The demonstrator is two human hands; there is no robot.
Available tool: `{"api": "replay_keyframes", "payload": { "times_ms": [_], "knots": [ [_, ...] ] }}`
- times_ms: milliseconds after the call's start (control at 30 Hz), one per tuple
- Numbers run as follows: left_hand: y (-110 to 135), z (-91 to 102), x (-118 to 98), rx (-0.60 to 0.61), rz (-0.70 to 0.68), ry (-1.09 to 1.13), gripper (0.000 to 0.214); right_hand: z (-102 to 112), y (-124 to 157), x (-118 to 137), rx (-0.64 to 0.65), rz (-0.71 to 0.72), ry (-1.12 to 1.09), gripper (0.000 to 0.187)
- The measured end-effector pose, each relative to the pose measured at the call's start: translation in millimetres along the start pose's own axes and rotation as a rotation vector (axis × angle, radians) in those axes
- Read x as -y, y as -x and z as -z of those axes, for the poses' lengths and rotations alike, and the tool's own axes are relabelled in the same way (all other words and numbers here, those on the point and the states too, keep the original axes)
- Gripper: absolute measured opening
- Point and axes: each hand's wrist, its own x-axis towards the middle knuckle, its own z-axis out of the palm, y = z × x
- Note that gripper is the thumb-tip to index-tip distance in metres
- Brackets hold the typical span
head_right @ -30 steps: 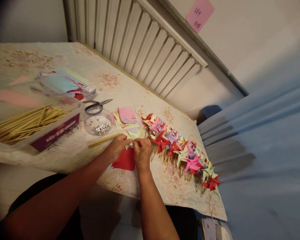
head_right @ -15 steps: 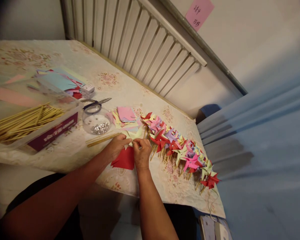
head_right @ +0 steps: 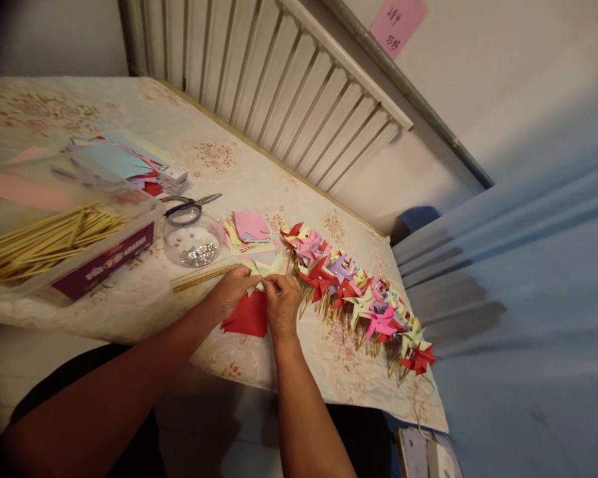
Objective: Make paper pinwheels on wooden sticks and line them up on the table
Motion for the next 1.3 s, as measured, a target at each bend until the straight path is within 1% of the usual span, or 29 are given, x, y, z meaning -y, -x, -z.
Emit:
{"api": "replay_keyframes", "payload": {
  "times_ms": [100, 200, 300, 367, 467, 567, 633, 667, 700, 800, 867, 933, 1067, 1100, 1133, 1167, 1267, 1300],
  "knots": [
    [-4, 1.1, 4, -0.03, -0.076, -0.1, 0.027, 1, -1, 1, 0.01, -0.015, 0.031, 0.015],
    [-8, 2.4, 8, -0.027, -0.167, -0.208, 0.02, 5, -3, 7, 0.044, -0.015, 0.145, 0.017],
    [-9, 2.7, 9, -0.011, -0.237, -0.29, 0.015, 10, -5, 14, 0.094, 0.014, 0.279, 0.016],
    [-8, 2.1, 7, -0.035, -0.264, -0.348, 0.012, 11, -5, 17, 0.113, 0.021, 0.31, 0.016],
    [-7, 1.2, 4, -0.071, -0.288, -0.411, 0.009, 7, -6, 15, 0.083, -0.03, 0.206, 0.016],
    [-6, 0.8, 2, -0.085, -0.303, -0.439, 0.009, -1, -6, 10, 0.039, -0.202, 0.016, 0.017],
    [-5, 0.9, 1, -0.092, -0.298, -0.44, 0.01, -4, -6, 8, 0.036, -0.292, -0.054, 0.018],
    [-5, 1.1, 1, -0.091, -0.291, -0.434, 0.01, -5, -5, 7, 0.038, -0.29, -0.051, 0.018],
    [-5, 1.2, 0, -0.087, -0.282, -0.427, 0.01, -4, -5, 8, 0.039, -0.253, -0.022, 0.018],
    [-5, 1.4, -1, -0.085, -0.265, -0.414, 0.01, 1, -5, 11, 0.061, -0.061, 0.135, 0.015],
    [-5, 1.2, -1, -0.087, -0.276, -0.417, 0.01, 3, -5, 12, 0.081, 0.0, 0.187, 0.015],
    [-6, 0.9, -1, -0.094, -0.283, -0.428, 0.01, 1, -5, 10, 0.068, -0.049, 0.138, 0.015],
    [-6, 1.1, 0, -0.129, -0.258, -0.449, 0.018, -10, -5, 6, 0.035, -0.316, -0.087, 0.017],
    [-6, 1.4, 0, -0.133, -0.257, -0.448, 0.02, -11, -5, 6, 0.039, -0.347, -0.111, 0.018],
    [-6, 1.9, 0, -0.133, -0.259, -0.444, 0.02, -12, -5, 6, 0.043, -0.34, -0.106, 0.018],
    [-5, 2.3, -1, -0.13, -0.262, -0.437, 0.02, -11, -5, 7, 0.049, -0.295, -0.074, 0.017],
    [-5, 3.6, -2, -0.116, -0.273, -0.425, 0.016, -3, -6, 11, 0.088, -0.061, 0.113, 0.016],
    [-5, 3.9, -2, -0.115, -0.274, -0.429, 0.015, -2, -7, 11, 0.099, -0.003, 0.163, 0.016]
  ]
}}
